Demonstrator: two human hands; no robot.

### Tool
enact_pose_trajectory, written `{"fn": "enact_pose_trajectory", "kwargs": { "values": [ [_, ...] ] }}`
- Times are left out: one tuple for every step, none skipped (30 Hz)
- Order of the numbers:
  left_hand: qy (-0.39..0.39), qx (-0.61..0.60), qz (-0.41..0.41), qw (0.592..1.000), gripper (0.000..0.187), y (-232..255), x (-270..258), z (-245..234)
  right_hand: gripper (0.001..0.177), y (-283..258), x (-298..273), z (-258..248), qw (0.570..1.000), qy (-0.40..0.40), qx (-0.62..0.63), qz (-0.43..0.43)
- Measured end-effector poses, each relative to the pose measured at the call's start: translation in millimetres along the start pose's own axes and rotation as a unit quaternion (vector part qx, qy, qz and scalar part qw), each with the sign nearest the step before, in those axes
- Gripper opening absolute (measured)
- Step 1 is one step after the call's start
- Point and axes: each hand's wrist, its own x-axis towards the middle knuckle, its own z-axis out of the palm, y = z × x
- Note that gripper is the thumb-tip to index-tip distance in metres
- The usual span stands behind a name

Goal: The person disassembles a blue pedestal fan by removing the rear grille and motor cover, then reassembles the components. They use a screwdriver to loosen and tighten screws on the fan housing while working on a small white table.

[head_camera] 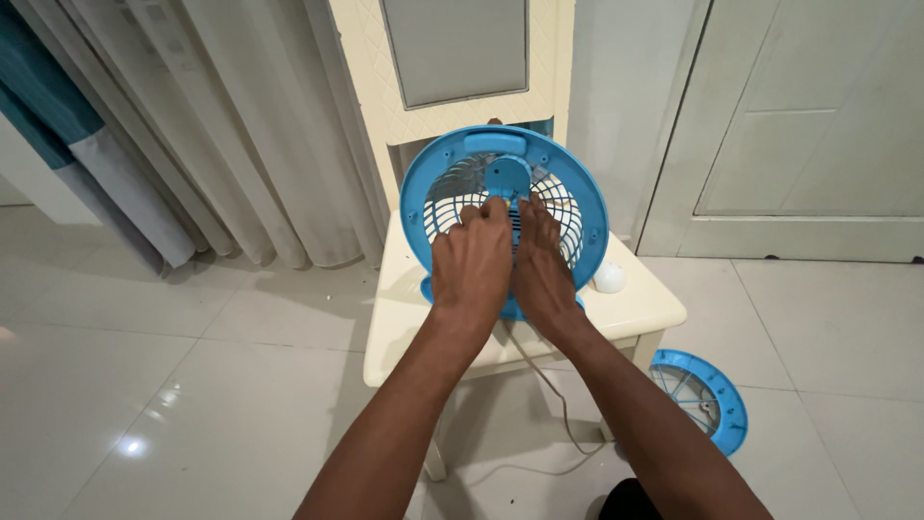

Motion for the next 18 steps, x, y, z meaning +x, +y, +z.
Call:
{"fn": "enact_pose_trajectory", "kwargs": {
  "values": [
    [0.016, 0.007, 0.000, 1.000, 0.020, 0.5, -0.4, 1.5, 0.081, 1.0, -0.1, 1.8, 1.000, 0.000, -0.008, 0.000],
    [0.033, 0.014, -0.001, 0.999, 0.020, 0.4, -1.1, 2.3, 0.080, 2.0, 0.0, 3.1, 1.000, 0.000, -0.015, 0.000],
    [0.050, 0.021, 0.000, 0.999, 0.025, -0.1, -1.0, 2.1, 0.080, 2.9, 0.7, 3.5, 1.000, 0.002, -0.023, 0.000],
    [0.027, -0.005, -0.004, 1.000, 0.025, -0.5, -0.6, 1.5, 0.080, 3.5, 0.9, 3.6, 1.000, 0.005, -0.019, -0.013],
    [0.005, -0.032, -0.007, 0.999, 0.026, -2.0, -0.1, 0.6, 0.081, 3.9, 1.4, 3.1, 1.000, 0.009, -0.015, -0.025],
    [-0.018, -0.058, -0.010, 0.998, 0.028, -3.6, 0.5, -0.6, 0.082, 4.1, 2.2, 2.4, 0.999, 0.013, -0.012, -0.038],
    [-0.018, -0.042, 0.002, 0.999, 0.026, -4.5, 0.1, -1.6, 0.082, 3.5, 2.0, 2.0, 1.000, 0.005, -0.013, -0.026],
    [-0.018, -0.025, 0.015, 0.999, 0.027, -5.3, -0.7, -2.5, 0.083, 2.7, 1.8, 1.1, 1.000, -0.003, -0.015, -0.015],
    [-0.019, -0.008, 0.027, 0.999, 0.030, -5.9, -1.8, -3.0, 0.084, 1.5, 1.0, 0.4, 1.000, -0.011, -0.017, -0.004],
    [-0.012, 0.000, 0.025, 1.000, 0.027, -5.5, -2.7, -3.3, 0.086, 0.1, 0.0, -0.5, 1.000, -0.023, -0.010, 0.008],
    [-0.003, 0.008, 0.024, 1.000, 0.024, -4.6, -1.9, -3.8, 0.088, -1.7, 0.8, -2.0, 0.999, -0.033, -0.003, 0.019],
    [0.005, 0.017, 0.022, 1.000, 0.022, -4.0, -1.3, -4.5, 0.090, -3.5, 1.8, -3.3, 0.999, -0.044, 0.003, 0.030],
    [0.018, 0.011, 0.021, 1.000, 0.018, -4.0, -1.2, -5.0, 0.090, -4.8, 2.6, -4.1, 0.999, -0.039, 0.002, 0.025],
    [0.031, 0.005, 0.019, 0.999, 0.016, -3.8, -1.1, -5.4, 0.090, -6.0, 3.0, -4.2, 0.999, -0.033, 0.000, 0.020],
    [0.043, -0.001, 0.017, 0.999, 0.014, -3.6, -1.2, -6.0, 0.091, -6.6, 2.9, -4.3, 0.999, -0.029, -0.001, 0.015],
    [0.044, 0.003, 0.018, 0.999, 0.015, -3.4, -0.8, -6.6, 0.091, -6.5, 2.6, -4.8, 0.999, -0.030, 0.005, 0.017],
    [0.044, 0.008, 0.018, 0.999, 0.018, -3.3, -0.9, -7.4, 0.092, -6.3, 1.9, -5.1, 0.999, -0.033, 0.011, 0.019],
    [0.043, 0.013, 0.018, 0.999, 0.022, -3.5, -0.6, -8.4, 0.093, -6.1, 1.8, -4.9, 0.999, -0.035, 0.017, 0.021]
  ]
}}
